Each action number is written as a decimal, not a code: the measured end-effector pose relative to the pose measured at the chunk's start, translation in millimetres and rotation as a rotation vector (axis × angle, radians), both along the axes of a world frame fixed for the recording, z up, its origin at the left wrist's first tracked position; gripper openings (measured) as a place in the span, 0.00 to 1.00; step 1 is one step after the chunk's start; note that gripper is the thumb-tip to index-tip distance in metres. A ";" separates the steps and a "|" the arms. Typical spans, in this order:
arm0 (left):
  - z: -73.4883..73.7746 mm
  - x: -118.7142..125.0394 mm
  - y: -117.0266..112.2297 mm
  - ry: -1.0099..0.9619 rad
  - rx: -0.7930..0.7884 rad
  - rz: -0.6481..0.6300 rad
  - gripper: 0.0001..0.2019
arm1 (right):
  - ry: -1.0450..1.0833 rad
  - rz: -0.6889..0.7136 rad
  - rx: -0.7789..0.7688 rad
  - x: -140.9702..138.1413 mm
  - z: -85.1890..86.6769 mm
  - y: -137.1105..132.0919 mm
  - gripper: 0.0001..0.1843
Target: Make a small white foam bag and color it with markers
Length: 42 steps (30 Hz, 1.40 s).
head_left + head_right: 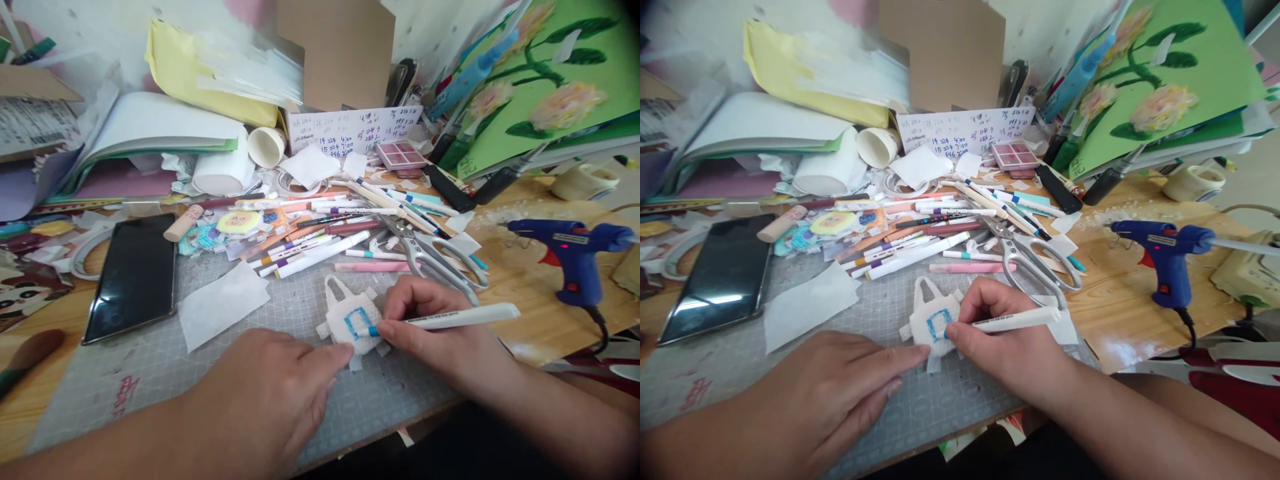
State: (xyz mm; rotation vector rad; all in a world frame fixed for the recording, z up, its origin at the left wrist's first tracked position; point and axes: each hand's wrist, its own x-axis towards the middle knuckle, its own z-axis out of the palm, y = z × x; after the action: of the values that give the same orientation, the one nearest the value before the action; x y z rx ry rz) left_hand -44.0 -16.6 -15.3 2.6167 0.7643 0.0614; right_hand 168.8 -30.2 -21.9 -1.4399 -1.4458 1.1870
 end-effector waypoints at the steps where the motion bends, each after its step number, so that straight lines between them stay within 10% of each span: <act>1: -0.4 -0.3 -0.1 -0.005 0.004 -0.002 0.14 | -0.003 0.001 0.002 -0.1 0.1 -0.1 0.10; 42: -6.0 -1.3 1.1 -0.073 0.054 -0.034 0.14 | 0.116 -0.105 0.027 6.1 -13.0 -0.8 0.09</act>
State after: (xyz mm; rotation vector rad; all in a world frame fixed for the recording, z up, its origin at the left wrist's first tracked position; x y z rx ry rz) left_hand -45.3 -15.5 -21.2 2.6615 0.7017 0.1695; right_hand 174.9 -31.0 -34.9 -1.3884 -1.2869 1.1620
